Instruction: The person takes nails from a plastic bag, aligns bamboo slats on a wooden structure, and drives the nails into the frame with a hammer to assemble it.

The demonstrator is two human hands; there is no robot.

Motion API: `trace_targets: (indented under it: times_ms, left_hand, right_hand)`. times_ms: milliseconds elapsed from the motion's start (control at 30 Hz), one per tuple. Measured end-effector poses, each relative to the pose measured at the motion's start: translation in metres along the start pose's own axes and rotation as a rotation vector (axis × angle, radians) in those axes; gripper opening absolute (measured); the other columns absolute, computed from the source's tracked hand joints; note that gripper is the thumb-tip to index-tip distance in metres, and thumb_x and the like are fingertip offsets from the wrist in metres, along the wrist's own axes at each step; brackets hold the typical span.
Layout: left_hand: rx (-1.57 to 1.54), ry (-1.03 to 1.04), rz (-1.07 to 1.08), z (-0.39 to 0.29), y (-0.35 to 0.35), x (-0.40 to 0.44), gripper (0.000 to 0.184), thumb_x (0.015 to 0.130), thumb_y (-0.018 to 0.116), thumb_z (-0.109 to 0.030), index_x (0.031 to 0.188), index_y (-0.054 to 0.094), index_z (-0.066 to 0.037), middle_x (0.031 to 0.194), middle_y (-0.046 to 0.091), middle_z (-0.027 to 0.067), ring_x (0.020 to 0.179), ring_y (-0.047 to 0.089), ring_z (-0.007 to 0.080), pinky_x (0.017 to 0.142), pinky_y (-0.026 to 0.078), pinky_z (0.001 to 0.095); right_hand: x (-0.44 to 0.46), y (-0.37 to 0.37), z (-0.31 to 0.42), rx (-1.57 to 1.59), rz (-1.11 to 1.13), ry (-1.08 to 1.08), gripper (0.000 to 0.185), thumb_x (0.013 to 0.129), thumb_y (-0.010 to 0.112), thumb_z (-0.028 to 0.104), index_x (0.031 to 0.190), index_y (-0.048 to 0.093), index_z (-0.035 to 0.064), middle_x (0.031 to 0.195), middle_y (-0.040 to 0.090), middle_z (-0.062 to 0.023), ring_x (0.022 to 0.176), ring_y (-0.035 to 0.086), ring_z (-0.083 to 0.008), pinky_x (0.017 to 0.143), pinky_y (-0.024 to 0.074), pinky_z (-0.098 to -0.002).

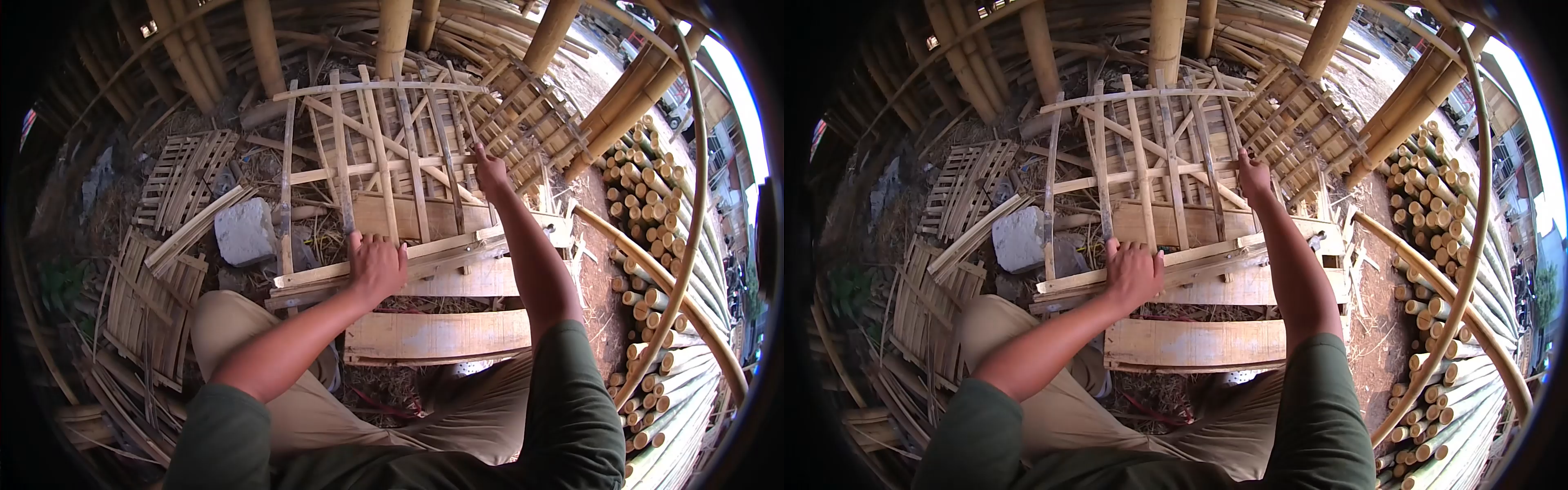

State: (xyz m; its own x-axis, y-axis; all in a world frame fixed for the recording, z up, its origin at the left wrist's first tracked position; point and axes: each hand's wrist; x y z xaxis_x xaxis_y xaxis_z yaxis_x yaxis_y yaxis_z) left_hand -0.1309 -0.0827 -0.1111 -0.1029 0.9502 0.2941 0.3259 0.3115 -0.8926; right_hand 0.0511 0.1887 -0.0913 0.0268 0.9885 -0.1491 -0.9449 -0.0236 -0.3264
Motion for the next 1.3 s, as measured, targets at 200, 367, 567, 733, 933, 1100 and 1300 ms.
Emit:
trace_targets:
  times_ms: [200,367,567,733,933,1100,1300]
  left_hand:
    - [0.046,0.02,-0.112,0.003,0.008,0.001,0.04,0.091,0.051,-0.028,0.099,0.061,0.009,0.122,0.054,0.0254,0.116,0.05,0.0352,0.103,0.025,0.0526]
    - [0.009,0.007,-0.048,0.012,0.013,0.008,0.048,0.091,0.051,-0.028,0.11,0.059,0.015,0.129,0.051,0.0285,0.131,0.041,0.0386,0.114,0.014,0.0547]
    - [-0.011,0.028,0.009,0.016,0.013,0.015,0.044,0.089,0.052,-0.027,0.096,0.066,0.014,0.122,0.054,0.0342,0.125,0.046,0.0422,0.114,0.017,0.055]
    - [0.001,0.045,-0.046,0.019,0.023,0.016,0.045,0.089,0.05,-0.026,0.097,0.066,0.015,0.122,0.054,0.0342,0.122,0.047,0.0428,0.112,0.022,0.0527]
    - [0.113,0.033,0.06,0.013,0.013,0.018,0.042,0.088,0.051,-0.025,0.1,0.064,0.013,0.12,0.057,0.0281,0.12,0.05,0.0367,0.11,0.024,0.0491]
    - [0.121,-0.001,0.123,0.014,0.012,0.017,0.043,0.09,0.047,-0.026,0.101,0.067,0.011,0.126,0.055,0.0266,0.124,0.049,0.0341,0.111,0.021,0.0539]
    - [0.035,-0.052,0.084,0.012,0.005,0.017,0.037,0.089,0.049,-0.025,0.098,0.068,0.006,0.124,0.058,0.0218,0.124,0.05,0.0315,0.112,0.017,0.0586]
  right_hand:
    - [0.039,0.008,-0.024,-0.077,0.053,0.163,0.061,0.087,0.061,0.06,0.077,0.06,0.0004,0.056,0.046,-0.0018,0.043,0.04,-0.0148,0.039,0.032,-0.0342]
    - [0.039,0.015,-0.021,-0.199,0.081,0.299,0.059,0.087,0.06,0.062,0.073,0.053,0.0051,0.057,0.046,-0.0026,0.042,0.04,-0.0161,0.037,0.0314,-0.0348]
    - [0.035,0.024,-0.01,-0.266,0.084,0.402,0.055,0.09,0.055,0.061,0.072,0.049,0.0099,0.055,0.035,0.002,0.04,0.03,-0.0113,0.037,0.0252,-0.0283]
    - [0.036,0.021,-0.005,-0.27,0.137,0.411,0.054,0.092,0.053,0.059,0.069,0.046,0.0101,0.054,0.038,0.0009,0.04,0.034,-0.0126,0.037,0.0265,-0.0323]
    - [0.042,0.01,-0.011,-0.198,0.204,0.363,0.057,0.094,0.05,0.057,0.07,0.049,0.005,0.055,0.046,-0.004,0.038,0.042,-0.017,0.037,0.0345,-0.0354]
    - [-0.025,-0.007,0.008,-0.913,-0.007,-0.512,0.053,0.092,0.057,0.044,0.115,0.055,-0.0029,0.089,0.067,-0.0282,0.083,0.067,-0.0413,0.074,0.0529,-0.0479]
    - [-0.168,-0.047,-0.026,-1.224,0.489,-0.528,0.117,0.073,0.061,0.075,0.151,0.016,0.0,0.155,0.01,-0.0294,0.145,0.006,-0.045,0.117,0.0089,-0.0546]
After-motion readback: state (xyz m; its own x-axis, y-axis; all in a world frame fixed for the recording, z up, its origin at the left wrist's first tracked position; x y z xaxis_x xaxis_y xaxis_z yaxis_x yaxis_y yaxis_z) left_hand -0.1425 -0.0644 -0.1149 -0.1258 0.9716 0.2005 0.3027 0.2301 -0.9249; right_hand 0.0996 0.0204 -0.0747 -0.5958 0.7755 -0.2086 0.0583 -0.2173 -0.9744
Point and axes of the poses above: each hand's wrist, its own x-axis towards the middle knuckle, its own y-axis out of the palm, z = x × y
